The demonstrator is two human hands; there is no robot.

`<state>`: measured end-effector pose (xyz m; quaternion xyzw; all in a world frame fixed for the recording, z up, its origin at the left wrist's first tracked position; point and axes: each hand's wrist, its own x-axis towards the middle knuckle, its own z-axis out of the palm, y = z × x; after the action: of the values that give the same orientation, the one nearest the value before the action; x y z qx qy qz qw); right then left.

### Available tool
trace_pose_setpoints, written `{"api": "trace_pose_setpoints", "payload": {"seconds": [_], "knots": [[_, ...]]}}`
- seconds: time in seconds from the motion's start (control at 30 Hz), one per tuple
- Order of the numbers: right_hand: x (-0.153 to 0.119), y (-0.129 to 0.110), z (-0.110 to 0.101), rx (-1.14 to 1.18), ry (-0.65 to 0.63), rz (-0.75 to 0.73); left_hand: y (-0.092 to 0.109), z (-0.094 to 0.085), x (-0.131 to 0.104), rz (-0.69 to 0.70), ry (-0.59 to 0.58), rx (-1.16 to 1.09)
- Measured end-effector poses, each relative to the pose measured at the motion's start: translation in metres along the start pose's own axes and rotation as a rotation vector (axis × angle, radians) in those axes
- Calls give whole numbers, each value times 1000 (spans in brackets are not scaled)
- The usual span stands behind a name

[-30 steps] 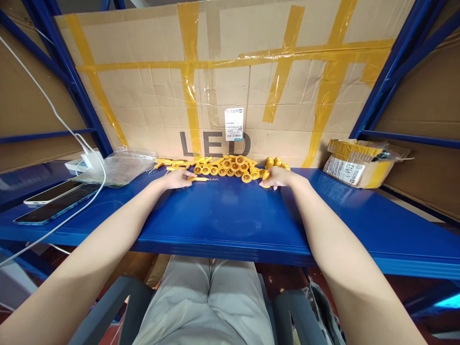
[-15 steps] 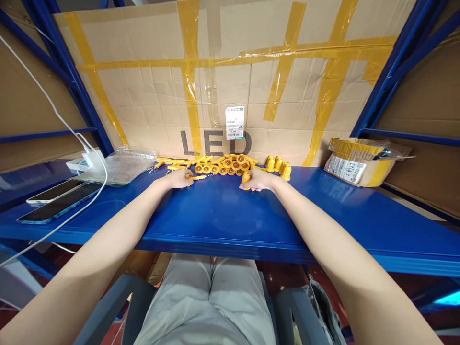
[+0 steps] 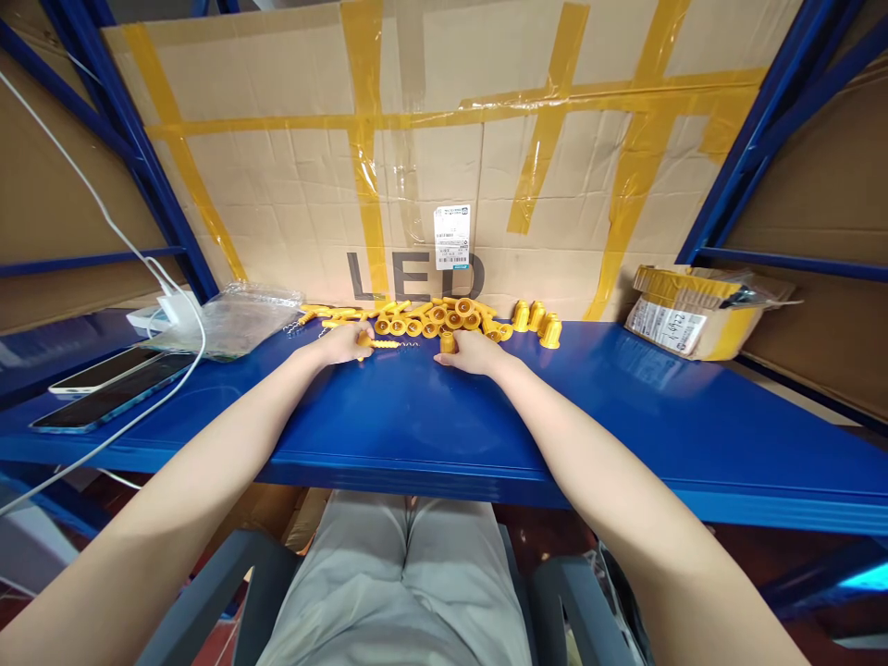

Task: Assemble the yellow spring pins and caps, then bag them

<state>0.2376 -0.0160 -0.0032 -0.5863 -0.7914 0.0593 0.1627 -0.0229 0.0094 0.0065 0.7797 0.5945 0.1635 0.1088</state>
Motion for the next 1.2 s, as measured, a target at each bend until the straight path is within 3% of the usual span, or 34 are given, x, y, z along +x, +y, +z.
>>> {"api": "trace_pose_setpoints", "payload": {"seconds": [0.27, 0.43, 0.67, 1.0, 1.2], "knots": [[-6, -1, -18, -137, 102, -6, 13, 0, -3, 117, 86, -19], [-1, 9, -11, -76, 145, -156, 13, 1, -3, 147, 98, -62], [1, 0, -4, 56, 225, -357, 10, 4, -2, 181, 84, -168], [8, 22, 0, -27, 218, -206, 9, 5, 1, 198, 97, -223], [6, 18, -2, 24, 196, -272, 8, 5, 1, 202, 116, -222]]}}
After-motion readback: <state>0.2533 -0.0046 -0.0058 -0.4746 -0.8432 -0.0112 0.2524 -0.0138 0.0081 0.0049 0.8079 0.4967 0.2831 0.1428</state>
